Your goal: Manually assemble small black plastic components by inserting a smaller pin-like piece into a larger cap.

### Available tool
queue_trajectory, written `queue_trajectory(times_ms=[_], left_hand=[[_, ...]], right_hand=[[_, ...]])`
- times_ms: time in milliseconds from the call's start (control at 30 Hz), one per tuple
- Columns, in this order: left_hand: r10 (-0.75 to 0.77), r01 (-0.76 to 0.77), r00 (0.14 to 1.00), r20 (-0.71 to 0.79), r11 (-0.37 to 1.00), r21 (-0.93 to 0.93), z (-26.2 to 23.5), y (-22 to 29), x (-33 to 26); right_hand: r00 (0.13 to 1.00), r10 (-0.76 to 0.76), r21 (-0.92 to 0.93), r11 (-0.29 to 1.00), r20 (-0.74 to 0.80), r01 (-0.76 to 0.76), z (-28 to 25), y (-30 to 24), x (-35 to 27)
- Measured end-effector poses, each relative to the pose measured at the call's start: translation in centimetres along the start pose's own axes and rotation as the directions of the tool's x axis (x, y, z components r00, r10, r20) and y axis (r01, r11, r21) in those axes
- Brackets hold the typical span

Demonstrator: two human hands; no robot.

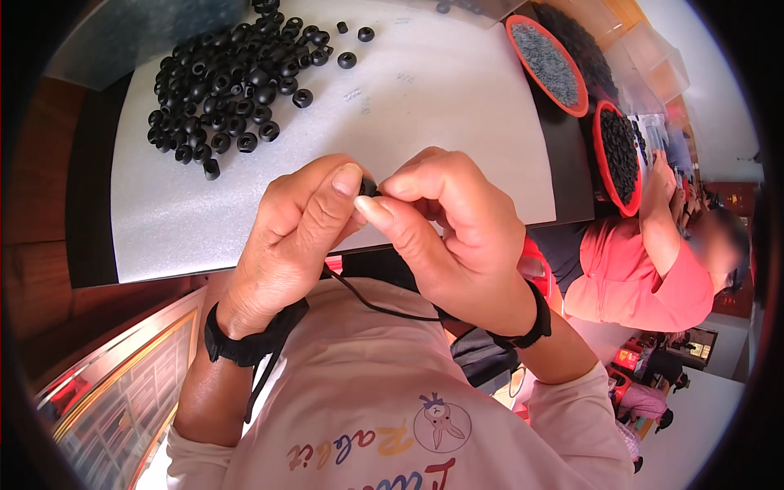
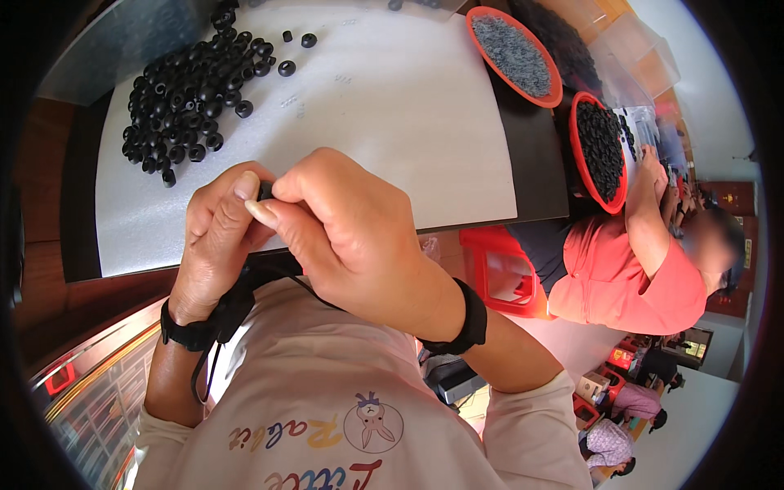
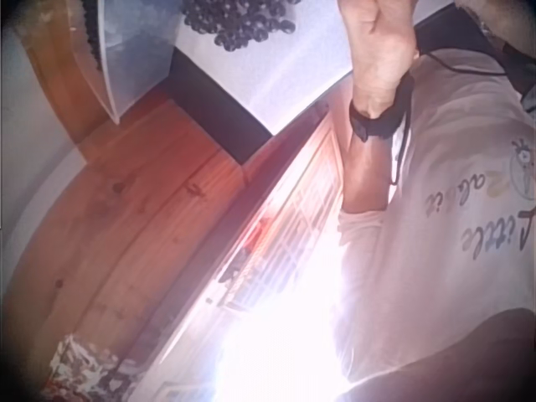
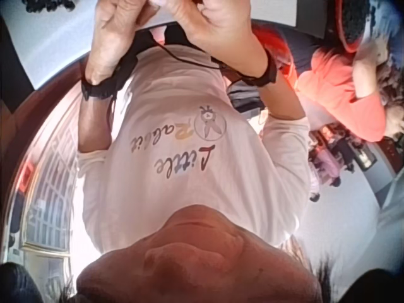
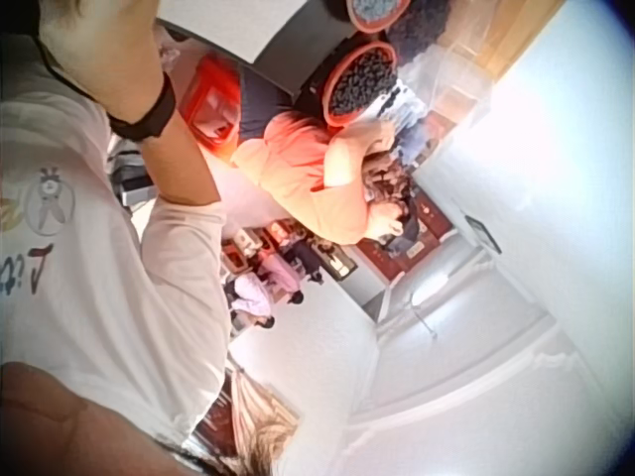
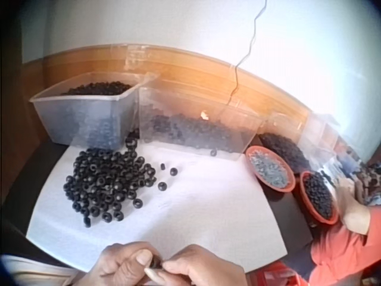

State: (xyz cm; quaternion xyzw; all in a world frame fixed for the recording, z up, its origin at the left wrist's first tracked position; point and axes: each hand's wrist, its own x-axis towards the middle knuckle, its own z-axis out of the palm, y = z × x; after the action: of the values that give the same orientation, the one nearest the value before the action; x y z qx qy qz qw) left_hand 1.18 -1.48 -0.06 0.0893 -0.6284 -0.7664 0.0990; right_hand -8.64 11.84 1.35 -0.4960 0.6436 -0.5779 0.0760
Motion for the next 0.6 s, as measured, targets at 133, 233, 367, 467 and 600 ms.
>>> queue_trajectory(times_ms=[133, 233, 367, 467, 600], left_hand=[[-0.033, 0.033, 0.999, -0.015, 0.999, -0.015, 0.0, -0.2, -0.1], [-0.017, 0.017, 1.0, -0.004, 0.999, -0.031, 0.1, 0.1, -0.1], [-0.036, 0.035, 0.999, -0.006, 0.999, -0.038, 0.0, 0.0, -0.3], [-0.037, 0.038, 0.999, 0.032, 0.999, -0.018, -0.3, -0.1, -0.3], [-0.02, 0.019, 0.998, 0.052, 1.0, 0.017, -0.5, 0.0, 0.0]], right_hand=[[0.992, -0.065, -0.182, 0.98, 0.108, 0.084, -0.7, -0.6, -0.4], [0.996, -0.08, -0.125, 0.989, 0.04, 0.085, -0.3, -0.1, -0.9], [0.997, -0.007, -0.088, 0.996, 0.08, 0.014, -1.0, -0.6, -1.3], [0.994, -0.055, -0.149, 0.986, 0.093, 0.069, -1.1, -0.6, -1.2], [0.963, -0.196, -0.243, 0.941, 0.184, 0.238, -1.9, 0.0, -0.5]])
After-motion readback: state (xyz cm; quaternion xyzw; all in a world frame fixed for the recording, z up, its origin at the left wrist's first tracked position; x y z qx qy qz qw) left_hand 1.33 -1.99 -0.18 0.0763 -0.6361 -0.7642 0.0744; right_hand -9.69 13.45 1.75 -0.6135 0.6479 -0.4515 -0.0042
